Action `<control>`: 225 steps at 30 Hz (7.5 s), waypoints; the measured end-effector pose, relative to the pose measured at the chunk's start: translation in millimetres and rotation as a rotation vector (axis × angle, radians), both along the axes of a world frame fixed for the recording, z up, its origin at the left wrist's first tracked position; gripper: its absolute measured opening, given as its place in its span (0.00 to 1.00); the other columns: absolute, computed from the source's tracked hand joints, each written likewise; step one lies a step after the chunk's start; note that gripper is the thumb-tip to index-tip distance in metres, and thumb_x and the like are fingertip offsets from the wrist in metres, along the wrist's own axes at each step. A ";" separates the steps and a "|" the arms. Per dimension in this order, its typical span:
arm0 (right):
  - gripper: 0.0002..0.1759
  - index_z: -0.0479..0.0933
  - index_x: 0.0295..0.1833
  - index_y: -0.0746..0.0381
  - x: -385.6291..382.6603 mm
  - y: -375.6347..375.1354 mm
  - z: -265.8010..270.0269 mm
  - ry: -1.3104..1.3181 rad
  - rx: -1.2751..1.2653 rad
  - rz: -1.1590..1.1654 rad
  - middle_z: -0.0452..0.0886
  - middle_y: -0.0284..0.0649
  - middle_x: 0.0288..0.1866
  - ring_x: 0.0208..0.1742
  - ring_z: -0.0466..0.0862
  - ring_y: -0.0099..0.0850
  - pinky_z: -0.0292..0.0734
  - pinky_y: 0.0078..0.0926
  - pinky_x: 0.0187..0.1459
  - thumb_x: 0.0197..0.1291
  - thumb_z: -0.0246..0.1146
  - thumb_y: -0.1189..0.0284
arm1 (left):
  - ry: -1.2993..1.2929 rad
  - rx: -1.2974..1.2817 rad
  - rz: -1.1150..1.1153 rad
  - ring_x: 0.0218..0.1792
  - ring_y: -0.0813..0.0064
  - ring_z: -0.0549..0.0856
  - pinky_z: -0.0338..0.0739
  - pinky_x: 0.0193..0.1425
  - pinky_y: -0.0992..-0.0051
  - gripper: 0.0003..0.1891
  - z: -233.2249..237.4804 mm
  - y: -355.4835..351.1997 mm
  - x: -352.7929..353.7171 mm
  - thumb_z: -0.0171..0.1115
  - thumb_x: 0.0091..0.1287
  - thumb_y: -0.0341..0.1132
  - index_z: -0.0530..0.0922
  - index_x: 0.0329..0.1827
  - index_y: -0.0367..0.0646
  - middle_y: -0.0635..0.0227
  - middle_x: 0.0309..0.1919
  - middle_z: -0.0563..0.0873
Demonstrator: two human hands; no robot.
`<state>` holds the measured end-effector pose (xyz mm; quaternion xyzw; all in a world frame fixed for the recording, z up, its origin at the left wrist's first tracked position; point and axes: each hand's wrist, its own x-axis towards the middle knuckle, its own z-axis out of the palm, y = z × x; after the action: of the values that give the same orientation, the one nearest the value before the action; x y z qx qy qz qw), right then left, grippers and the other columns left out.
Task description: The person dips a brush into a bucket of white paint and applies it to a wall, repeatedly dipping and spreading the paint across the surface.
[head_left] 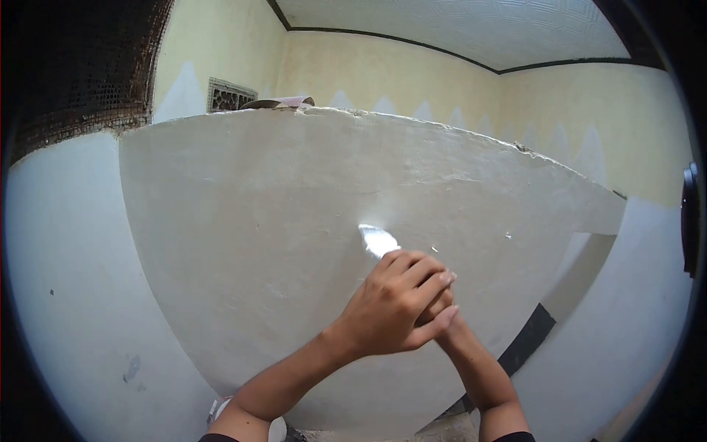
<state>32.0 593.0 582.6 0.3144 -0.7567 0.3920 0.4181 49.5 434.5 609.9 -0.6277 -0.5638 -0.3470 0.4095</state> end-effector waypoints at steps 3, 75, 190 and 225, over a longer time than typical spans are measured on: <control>0.16 0.78 0.54 0.62 -4.7 7.9 29.7 0.031 -0.065 -0.012 0.81 0.39 0.51 0.51 0.84 0.32 0.81 0.32 0.45 0.63 0.68 0.72 | 0.032 0.046 0.037 0.52 0.57 0.83 0.74 0.61 0.58 0.16 23.8 12.6 -5.3 0.69 0.65 0.41 0.84 0.47 0.37 0.57 0.49 0.85; 0.18 0.78 0.60 0.64 -25.9 -93.2 -33.5 0.185 -0.043 -0.207 0.80 0.44 0.60 0.59 0.82 0.34 0.79 0.33 0.57 0.72 0.62 0.65 | -0.095 0.063 0.162 0.52 0.59 0.82 0.72 0.66 0.56 0.11 -4.5 -73.9 -44.0 0.66 0.66 0.41 0.86 0.35 0.42 0.62 0.39 0.87; 0.14 0.81 0.57 0.66 -78.9 -183.2 -11.6 0.311 0.081 -0.142 0.84 0.46 0.54 0.50 0.86 0.30 0.83 0.25 0.50 0.67 0.62 0.78 | 0.000 -0.046 0.245 0.55 0.61 0.82 0.73 0.67 0.53 0.10 -5.5 -151.8 -43.3 0.68 0.66 0.40 0.84 0.40 0.43 0.67 0.45 0.86; 0.14 0.81 0.55 0.67 -29.1 -218.9 -61.5 0.160 0.064 -0.246 0.86 0.47 0.52 0.47 0.87 0.29 0.84 0.23 0.48 0.65 0.63 0.82 | 0.001 -0.198 0.304 0.52 0.61 0.81 0.69 0.71 0.55 0.17 -45.7 -179.6 -46.7 0.62 0.70 0.47 0.86 0.40 0.40 0.63 0.44 0.85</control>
<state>2.8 374.0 521.1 0.2626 -0.7658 0.2872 0.5120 2.8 255.0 564.2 -0.5725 -0.6836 -0.2236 0.3937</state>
